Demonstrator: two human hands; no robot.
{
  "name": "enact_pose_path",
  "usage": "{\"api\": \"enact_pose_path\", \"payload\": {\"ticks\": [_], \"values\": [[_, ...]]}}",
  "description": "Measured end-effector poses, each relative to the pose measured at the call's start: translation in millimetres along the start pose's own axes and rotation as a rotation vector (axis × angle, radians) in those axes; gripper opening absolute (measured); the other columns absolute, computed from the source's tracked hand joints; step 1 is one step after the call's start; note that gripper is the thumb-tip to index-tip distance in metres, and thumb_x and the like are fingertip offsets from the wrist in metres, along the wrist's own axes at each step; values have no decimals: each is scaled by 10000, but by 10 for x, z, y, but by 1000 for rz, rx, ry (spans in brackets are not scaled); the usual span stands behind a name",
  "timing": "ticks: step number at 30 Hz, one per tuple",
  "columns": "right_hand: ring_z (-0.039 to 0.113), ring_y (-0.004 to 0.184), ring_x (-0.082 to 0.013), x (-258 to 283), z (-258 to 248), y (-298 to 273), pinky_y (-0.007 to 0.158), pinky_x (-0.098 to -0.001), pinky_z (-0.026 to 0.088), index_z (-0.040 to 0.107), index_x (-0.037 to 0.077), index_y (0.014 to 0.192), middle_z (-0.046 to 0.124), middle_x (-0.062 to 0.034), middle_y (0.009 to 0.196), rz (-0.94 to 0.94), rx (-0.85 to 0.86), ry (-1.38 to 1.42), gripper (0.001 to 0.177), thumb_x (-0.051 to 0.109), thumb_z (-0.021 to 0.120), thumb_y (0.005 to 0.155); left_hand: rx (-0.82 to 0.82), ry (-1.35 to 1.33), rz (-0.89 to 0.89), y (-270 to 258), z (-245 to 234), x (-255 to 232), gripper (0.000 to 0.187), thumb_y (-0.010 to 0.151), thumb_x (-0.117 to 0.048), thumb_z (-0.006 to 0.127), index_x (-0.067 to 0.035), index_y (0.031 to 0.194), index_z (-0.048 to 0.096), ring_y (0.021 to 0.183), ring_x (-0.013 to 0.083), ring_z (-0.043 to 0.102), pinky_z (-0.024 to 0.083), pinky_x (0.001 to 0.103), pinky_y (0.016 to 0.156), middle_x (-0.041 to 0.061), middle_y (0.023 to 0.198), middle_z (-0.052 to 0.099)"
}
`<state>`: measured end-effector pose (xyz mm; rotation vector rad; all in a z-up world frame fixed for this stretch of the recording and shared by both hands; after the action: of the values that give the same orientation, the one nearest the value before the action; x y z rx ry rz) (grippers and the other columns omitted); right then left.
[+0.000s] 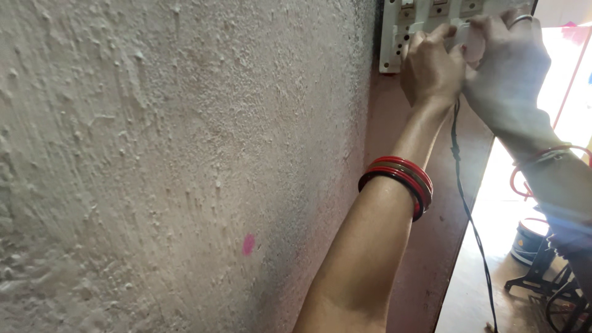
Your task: The person untangles a black power cord, picks up a white power strip, and walks to a wall socket. They plug the power strip into the wall outlet and flip the switches on the strip.
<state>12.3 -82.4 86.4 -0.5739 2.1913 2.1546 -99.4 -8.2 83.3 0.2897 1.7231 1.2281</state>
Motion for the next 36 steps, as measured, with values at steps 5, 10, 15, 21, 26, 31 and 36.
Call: {"api": "enact_pose_path", "payload": {"ticks": [5, 10, 15, 21, 26, 31, 36], "values": [[589, 1113, -277, 2, 54, -75, 932, -366, 521, 677, 65, 1157, 592, -115, 1153, -66, -42, -54, 321, 133, 720, 847, -37, 22, 2, 14, -38, 61, 425, 813, -221, 785, -161, 1227, 708, 1164, 288, 656, 585, 433, 903, 106, 1256, 673], [582, 1099, -258, -43, 144, -62, 890, -344, 523, 695, 87, 1135, 600, -83, 1135, -64, -24, -90, 292, 140, 742, 851, -12, 23, 4, 43, -43, 38, 439, 819, -235, 761, -178, 1252, 713, 1171, 257, 675, 593, 416, 933, 91, 1280, 689], [545, 1119, -259, -28, 169, -67, 963, -348, 493, 682, 79, 1153, 597, -82, 1177, -56, -8, -93, 291, 150, 712, 873, -40, 108, 47, 44, -148, -8, 501, 818, -294, 794, -129, 1280, 694, 1264, 313, 606, 524, 454, 1060, 126, 1339, 652], [453, 1405, -338, 204, 104, 34, 1125, -464, 379, 580, 30, 1411, 556, -146, 1454, -113, 68, -34, 485, 109, 646, 937, -85, 326, 256, 15, -180, -127, 539, 856, -242, 683, -150, 1384, 629, 1390, 274, 550, 437, 476, 1165, 100, 1478, 589], [336, 1597, -311, 458, 209, 255, 1301, -577, 253, 536, 106, 1589, 490, -101, 1626, -209, 234, -95, 649, 152, 672, 957, -118, 342, 300, 67, -270, -30, 504, 945, -211, 517, -71, 1423, 599, 1440, 261, 521, 379, 474, 1218, 94, 1528, 568], [280, 1545, -386, 521, 137, 425, 1218, -680, 162, 461, 66, 1535, 416, -144, 1608, -163, 186, 311, 714, 128, 534, 827, 16, 296, 272, 165, -271, -4, 430, 1005, -216, 468, -90, 1378, 641, 1431, 234, 551, 386, 474, 1241, 77, 1519, 600], [227, 1593, -324, 479, 349, 439, 1223, -691, 100, 447, 143, 1576, 404, -75, 1647, -180, 261, 62, 843, 238, 563, 746, -4, 320, 382, 108, -419, -70, 500, 996, -268, 455, -54, 1427, 593, 1449, 274, 490, 340, 508, 1222, 90, 1545, 548]]}}
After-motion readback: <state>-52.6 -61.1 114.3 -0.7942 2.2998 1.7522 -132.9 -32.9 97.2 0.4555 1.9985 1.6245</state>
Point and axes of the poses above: each hand's wrist, its own y-axis towards the middle knuckle, its own z-axis out of the palm, x = y × z, the point moved 10 cm from there along y, towards the middle knuckle
